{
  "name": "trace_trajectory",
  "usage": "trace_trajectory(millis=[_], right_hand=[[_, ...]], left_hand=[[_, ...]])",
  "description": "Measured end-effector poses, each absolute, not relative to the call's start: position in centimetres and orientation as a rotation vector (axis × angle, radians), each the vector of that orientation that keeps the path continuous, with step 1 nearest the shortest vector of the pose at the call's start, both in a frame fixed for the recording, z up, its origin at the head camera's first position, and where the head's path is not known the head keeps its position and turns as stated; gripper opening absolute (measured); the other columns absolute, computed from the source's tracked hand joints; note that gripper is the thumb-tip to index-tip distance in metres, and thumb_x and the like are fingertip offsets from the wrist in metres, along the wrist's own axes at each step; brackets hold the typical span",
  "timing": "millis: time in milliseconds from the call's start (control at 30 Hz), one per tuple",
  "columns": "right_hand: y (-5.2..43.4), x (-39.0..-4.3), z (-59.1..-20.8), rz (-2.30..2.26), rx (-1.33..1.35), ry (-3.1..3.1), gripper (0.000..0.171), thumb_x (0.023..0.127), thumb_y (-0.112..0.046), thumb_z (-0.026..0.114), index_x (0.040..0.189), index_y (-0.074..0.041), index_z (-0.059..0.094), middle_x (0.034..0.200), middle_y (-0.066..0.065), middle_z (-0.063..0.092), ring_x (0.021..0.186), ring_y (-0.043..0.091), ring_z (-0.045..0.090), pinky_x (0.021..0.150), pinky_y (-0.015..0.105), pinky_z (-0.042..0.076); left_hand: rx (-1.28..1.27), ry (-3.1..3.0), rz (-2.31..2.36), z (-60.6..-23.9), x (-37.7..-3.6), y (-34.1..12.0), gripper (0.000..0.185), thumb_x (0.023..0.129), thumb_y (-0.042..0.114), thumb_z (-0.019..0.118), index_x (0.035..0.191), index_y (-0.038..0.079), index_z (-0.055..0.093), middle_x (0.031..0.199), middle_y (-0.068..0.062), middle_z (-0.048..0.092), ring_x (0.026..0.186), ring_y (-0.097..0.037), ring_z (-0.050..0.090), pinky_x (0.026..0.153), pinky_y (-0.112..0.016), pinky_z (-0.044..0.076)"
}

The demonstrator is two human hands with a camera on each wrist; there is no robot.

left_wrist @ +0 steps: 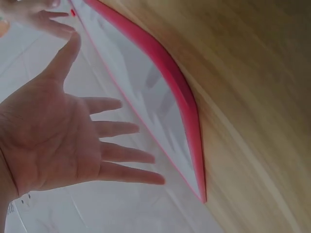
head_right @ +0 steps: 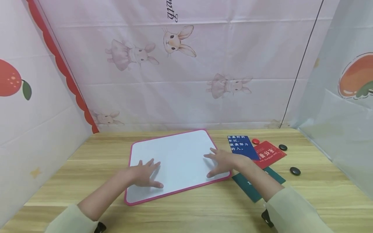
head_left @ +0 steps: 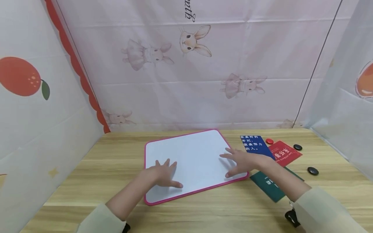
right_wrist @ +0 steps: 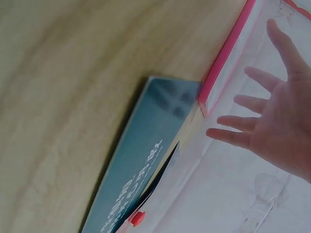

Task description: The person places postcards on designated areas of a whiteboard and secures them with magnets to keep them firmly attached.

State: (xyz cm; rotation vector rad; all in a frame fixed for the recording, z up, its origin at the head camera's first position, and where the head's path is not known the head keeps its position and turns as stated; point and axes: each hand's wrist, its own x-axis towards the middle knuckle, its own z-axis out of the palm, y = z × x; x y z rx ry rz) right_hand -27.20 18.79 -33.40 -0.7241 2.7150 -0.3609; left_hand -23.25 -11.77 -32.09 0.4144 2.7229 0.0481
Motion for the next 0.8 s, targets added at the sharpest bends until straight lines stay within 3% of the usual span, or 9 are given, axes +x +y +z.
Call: trace_trajectory(millis=[300, 800], right_hand=[[18.39, -26.67, -33.47, -0.321, -0.675, 2.64, 0.082, 0.07, -0.041, 0.077, 0.14, -0.022, 0.039, 0.148, 0.011, 0.024, 0.132, 0.039, 0.021, 0.093, 0.062, 0.031], [18.08, -26.4, -33.44, -0.345, -0.61, 2.629, 0.08, 0.071, -0.035, 0.078, 0.14, -0.022, 0.039, 0.147, 0.009, 0.028, 0.132, 0.036, 0.023, 0.093, 0.06, 0.032]], left_hand=[[0.392, 2.652, -0.078, -32.54, -22.76, -11.81, 0.101, 0.067, 0.056, 0.073, 0.145, 0.01, 0.027, 0.147, -0.018, 0.023, 0.124, -0.051, 0.028, 0.094, -0.062, 0.03], [0.412, 2.65, -0.016, -32.4, -22.99, -11.85, 0.099, 0.067, 0.049, 0.077, 0.143, 0.008, 0.03, 0.146, -0.019, 0.023, 0.124, -0.052, 0.026, 0.094, -0.063, 0.029]])
